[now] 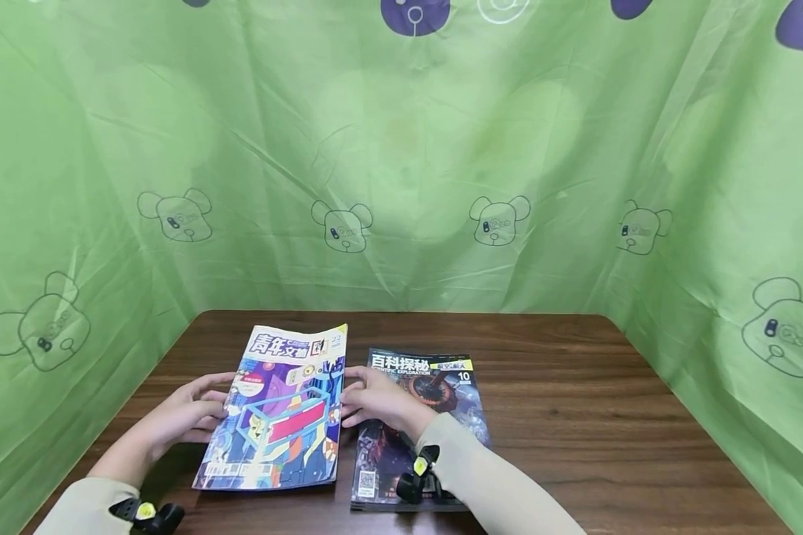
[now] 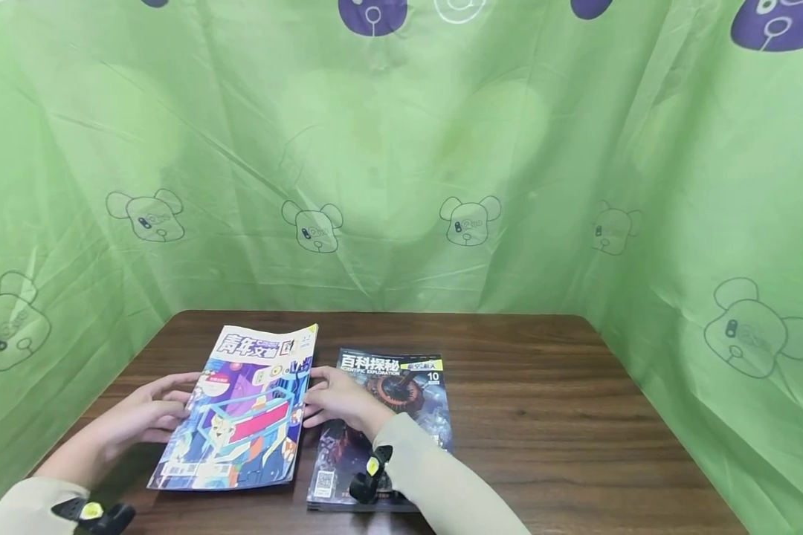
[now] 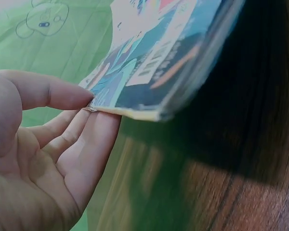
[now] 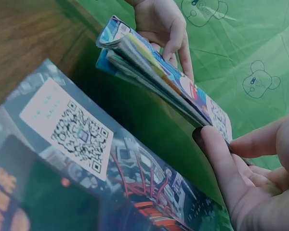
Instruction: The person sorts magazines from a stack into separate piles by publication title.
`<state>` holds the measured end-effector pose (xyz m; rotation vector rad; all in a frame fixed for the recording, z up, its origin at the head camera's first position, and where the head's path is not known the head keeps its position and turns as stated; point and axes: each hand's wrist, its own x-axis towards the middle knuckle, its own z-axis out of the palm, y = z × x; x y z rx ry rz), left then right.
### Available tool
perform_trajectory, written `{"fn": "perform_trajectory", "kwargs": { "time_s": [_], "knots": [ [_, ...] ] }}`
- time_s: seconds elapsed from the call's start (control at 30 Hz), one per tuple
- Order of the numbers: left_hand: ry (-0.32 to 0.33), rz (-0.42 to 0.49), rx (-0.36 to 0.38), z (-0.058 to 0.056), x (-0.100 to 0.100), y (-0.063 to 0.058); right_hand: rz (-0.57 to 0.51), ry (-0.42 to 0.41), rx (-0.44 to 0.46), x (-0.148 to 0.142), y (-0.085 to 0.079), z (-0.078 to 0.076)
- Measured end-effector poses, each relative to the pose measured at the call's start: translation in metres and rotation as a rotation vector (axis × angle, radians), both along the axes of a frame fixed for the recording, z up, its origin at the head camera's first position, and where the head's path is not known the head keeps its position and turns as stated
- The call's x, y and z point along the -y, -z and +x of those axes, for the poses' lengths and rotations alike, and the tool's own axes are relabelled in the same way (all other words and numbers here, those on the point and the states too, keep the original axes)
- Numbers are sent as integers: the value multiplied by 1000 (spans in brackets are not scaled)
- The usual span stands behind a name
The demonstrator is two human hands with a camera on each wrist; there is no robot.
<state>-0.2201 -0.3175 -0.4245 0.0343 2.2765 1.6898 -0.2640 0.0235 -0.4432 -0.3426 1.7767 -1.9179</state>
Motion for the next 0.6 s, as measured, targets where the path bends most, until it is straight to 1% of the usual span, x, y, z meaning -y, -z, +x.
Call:
{"fn": "perform_trajectory", "kwargs": {
  "time_s": [0.13,0.27,0.37,0.47,0.6],
  "knots": [
    [-25,-23,17,-1,4,3,19,-3,2,5,5,-3],
    [-34,-34,17,-3,6,5,36,0,-19,9,6,-6],
    [-22,-43,16,-3,8,7,44,-7,-22,11,7,-7],
    [-33,-47,33,-4,9,9,55,-15,-18,13,7,-6],
    [-33,-47,41,-5,11,10,65,-15,-16,15,7,-6]
  ]
}}
